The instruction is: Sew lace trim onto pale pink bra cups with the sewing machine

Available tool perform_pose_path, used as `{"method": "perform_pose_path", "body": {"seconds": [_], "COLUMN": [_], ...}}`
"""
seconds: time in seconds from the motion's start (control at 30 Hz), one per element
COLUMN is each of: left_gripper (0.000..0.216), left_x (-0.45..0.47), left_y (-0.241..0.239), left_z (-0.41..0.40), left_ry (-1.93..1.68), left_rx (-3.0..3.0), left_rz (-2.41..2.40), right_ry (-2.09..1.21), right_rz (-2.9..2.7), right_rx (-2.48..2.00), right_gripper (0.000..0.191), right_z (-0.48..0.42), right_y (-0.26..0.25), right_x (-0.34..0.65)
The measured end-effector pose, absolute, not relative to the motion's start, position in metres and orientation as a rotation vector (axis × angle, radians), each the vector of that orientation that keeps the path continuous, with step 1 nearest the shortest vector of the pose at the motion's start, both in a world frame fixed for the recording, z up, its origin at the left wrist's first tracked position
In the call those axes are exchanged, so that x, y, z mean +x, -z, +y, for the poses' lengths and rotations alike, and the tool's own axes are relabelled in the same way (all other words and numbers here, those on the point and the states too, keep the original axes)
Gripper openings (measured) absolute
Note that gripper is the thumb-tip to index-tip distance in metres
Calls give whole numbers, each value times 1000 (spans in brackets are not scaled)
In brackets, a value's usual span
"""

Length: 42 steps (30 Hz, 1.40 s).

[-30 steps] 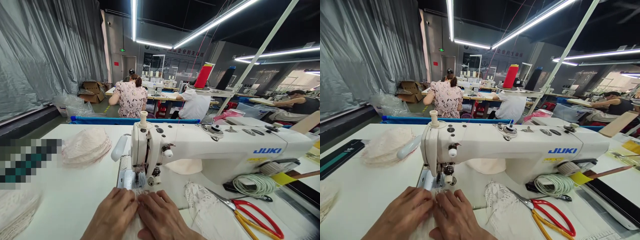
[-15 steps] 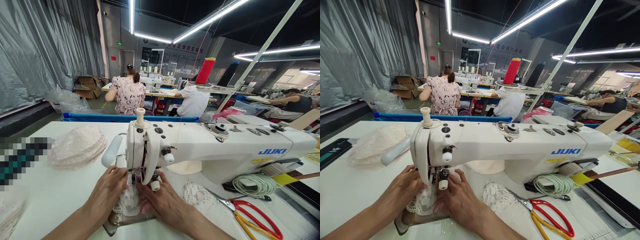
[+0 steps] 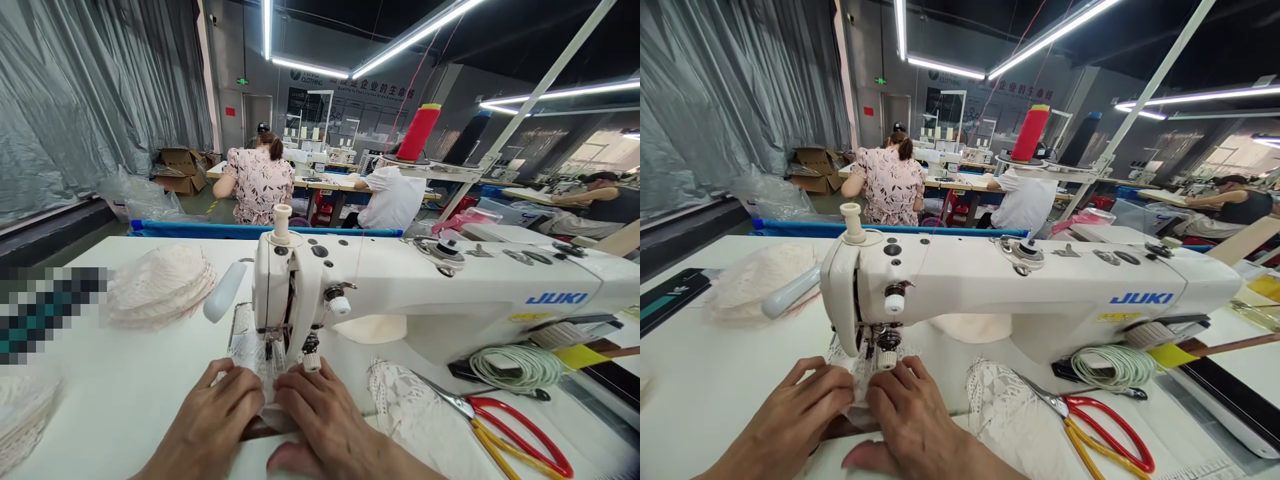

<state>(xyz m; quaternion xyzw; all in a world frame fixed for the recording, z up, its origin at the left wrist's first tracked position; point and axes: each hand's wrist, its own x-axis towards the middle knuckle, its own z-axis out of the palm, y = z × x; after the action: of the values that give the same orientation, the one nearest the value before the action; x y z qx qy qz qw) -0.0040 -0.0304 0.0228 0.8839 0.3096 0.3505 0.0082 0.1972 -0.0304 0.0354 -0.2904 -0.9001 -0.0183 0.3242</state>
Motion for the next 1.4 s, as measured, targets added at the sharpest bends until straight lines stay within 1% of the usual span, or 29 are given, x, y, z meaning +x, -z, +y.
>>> {"method": "perform_pose_path", "body": {"seconds": [0.03,0.1,0.13,0.23,0.4,0.57,0.77,0.87,1.03,1.27,1.4], "left_gripper": [31,29,29,31,32,32,31,31,39,40,36], "left_x": [-5,-7,-8,-7,-7,-9,-14,-15,-10,-12,-12], "left_y": [-22,-24,-26,-31,-32,-30,-16,-15,-28,-22,-21], "left_z": [-29,-26,-24,-21,-19,-24,-26,-26,-26,-27,-27], "left_ry": [-1111,-1118,-1114,-1092,-973,-1022,-1044,-1079,-1175,-1119,-1083], "left_rx": [2777,2820,2844,2929,3126,3106,3039,3091,3093,3084,3090], "left_rz": [948,916,906,889,936,990,882,872,852,861,896], "right_ry": [67,92,97,140,235,174,113,116,129,112,130], "right_rz": [-2352,-2355,-2366,-2385,-2382,-2419,-2457,-2471,-2497,-2466,-2450], "right_rx": [-776,-799,-805,-811,-843,-831,-698,-624,-562,-521,-507], "right_gripper": [29,18,16,24,20,18,28,27,26,24,23], "right_z": [-30,-29,-28,-25,-24,-27,-29,-28,-27,-25,-25], "right_y": [-34,-33,-33,-33,-32,-31,-36,-38,-37,-35,-35], "right_x": [197,197,197,195,190,193,199,198,200,198,197]}}
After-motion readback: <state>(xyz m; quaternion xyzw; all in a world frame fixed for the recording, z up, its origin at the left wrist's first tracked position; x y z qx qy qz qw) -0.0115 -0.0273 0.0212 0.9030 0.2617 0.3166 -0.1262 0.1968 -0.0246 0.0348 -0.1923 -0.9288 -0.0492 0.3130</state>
